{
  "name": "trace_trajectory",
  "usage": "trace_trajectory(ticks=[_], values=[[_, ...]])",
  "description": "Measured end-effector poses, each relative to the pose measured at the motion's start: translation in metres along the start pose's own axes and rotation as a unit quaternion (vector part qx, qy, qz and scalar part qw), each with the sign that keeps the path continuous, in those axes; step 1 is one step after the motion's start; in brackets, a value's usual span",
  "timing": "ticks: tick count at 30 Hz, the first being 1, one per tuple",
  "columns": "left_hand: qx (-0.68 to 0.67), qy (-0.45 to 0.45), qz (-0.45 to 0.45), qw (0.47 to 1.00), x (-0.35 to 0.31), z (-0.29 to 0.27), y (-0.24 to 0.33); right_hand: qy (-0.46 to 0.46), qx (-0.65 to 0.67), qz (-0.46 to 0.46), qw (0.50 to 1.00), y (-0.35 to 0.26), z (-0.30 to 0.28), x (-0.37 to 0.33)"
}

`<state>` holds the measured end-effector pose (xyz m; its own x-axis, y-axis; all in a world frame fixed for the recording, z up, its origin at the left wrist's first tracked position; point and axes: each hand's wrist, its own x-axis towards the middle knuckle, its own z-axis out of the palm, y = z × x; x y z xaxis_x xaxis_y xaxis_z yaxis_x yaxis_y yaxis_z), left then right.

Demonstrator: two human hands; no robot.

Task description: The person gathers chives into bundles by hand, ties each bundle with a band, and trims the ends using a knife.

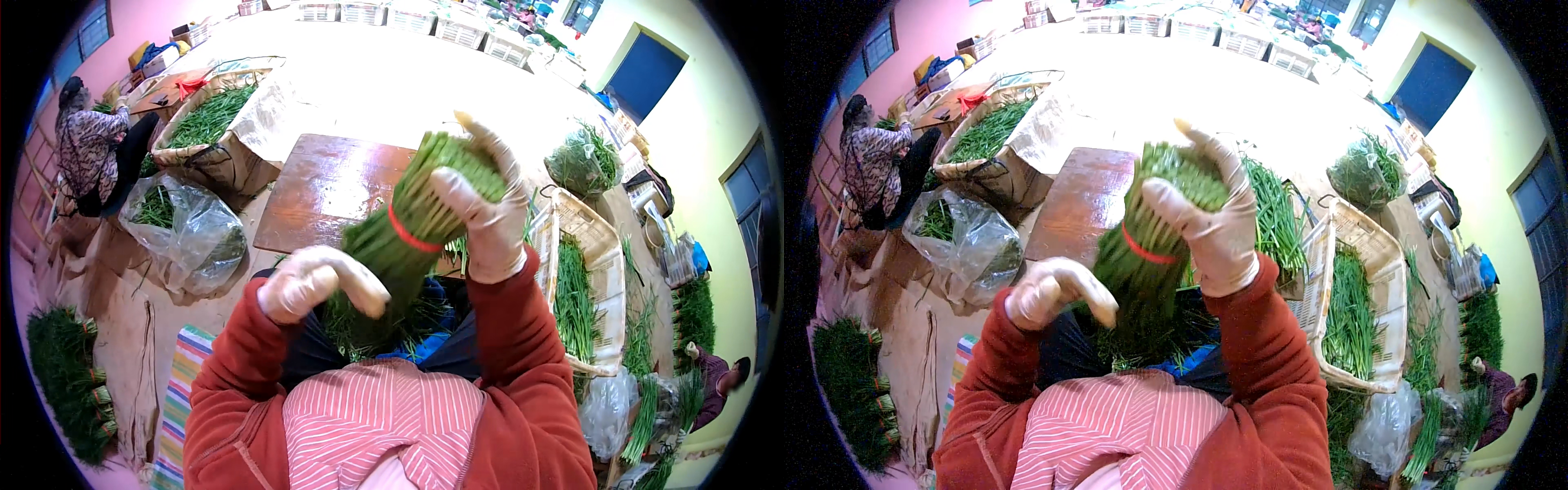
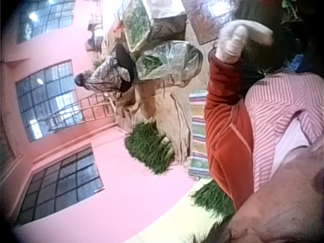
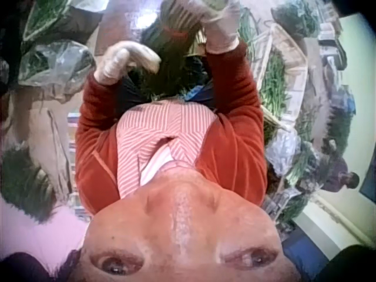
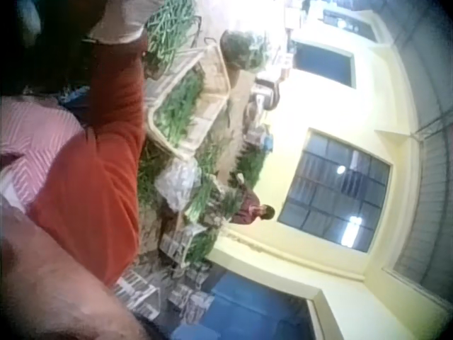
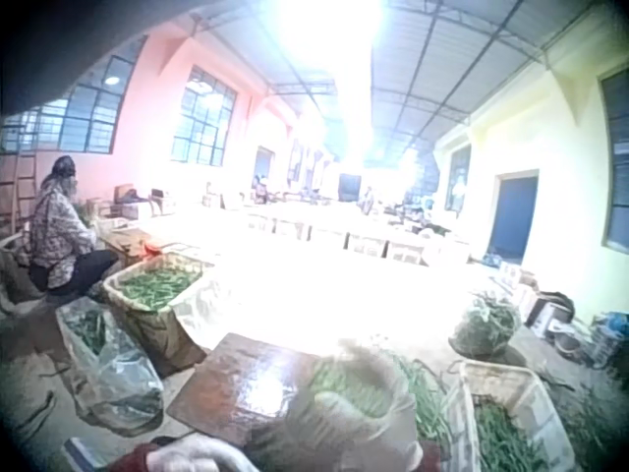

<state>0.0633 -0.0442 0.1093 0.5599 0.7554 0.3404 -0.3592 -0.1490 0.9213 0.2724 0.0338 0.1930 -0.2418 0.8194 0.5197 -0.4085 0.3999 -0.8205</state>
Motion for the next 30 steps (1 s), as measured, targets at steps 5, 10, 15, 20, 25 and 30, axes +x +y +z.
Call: trace_trajectory(ticks=[5, 10, 15, 20, 25, 30], values=[[-0.272, -0.067, -0.037, 0.959, 0.043, 0.015, -0.034, -0.065, -0.085, -0.227, 0.968, -0.003, 0.022, 0.012], [-0.411, 0.115, 0.072, 0.901, 0.052, -0.008, -0.051, -0.220, -0.243, -0.171, 0.929, 0.010, 0.008, -0.034], [-0.452, 0.160, 0.132, 0.868, 0.039, -0.047, -0.065, -0.292, -0.229, 0.067, 0.926, 0.026, -0.041, -0.054], [-0.386, 0.225, 0.181, 0.876, 0.029, -0.052, -0.080, -0.202, -0.103, 0.294, 0.929, 0.055, -0.043, -0.051], [-0.285, 0.235, 0.134, 0.919, 0.026, -0.049, -0.079, -0.205, -0.140, 0.288, 0.925, 0.073, -0.014, -0.043], [-0.267, 0.263, 0.118, 0.920, 0.029, -0.046, -0.084, -0.230, -0.156, 0.212, 0.937, 0.086, 0.004, -0.054]])
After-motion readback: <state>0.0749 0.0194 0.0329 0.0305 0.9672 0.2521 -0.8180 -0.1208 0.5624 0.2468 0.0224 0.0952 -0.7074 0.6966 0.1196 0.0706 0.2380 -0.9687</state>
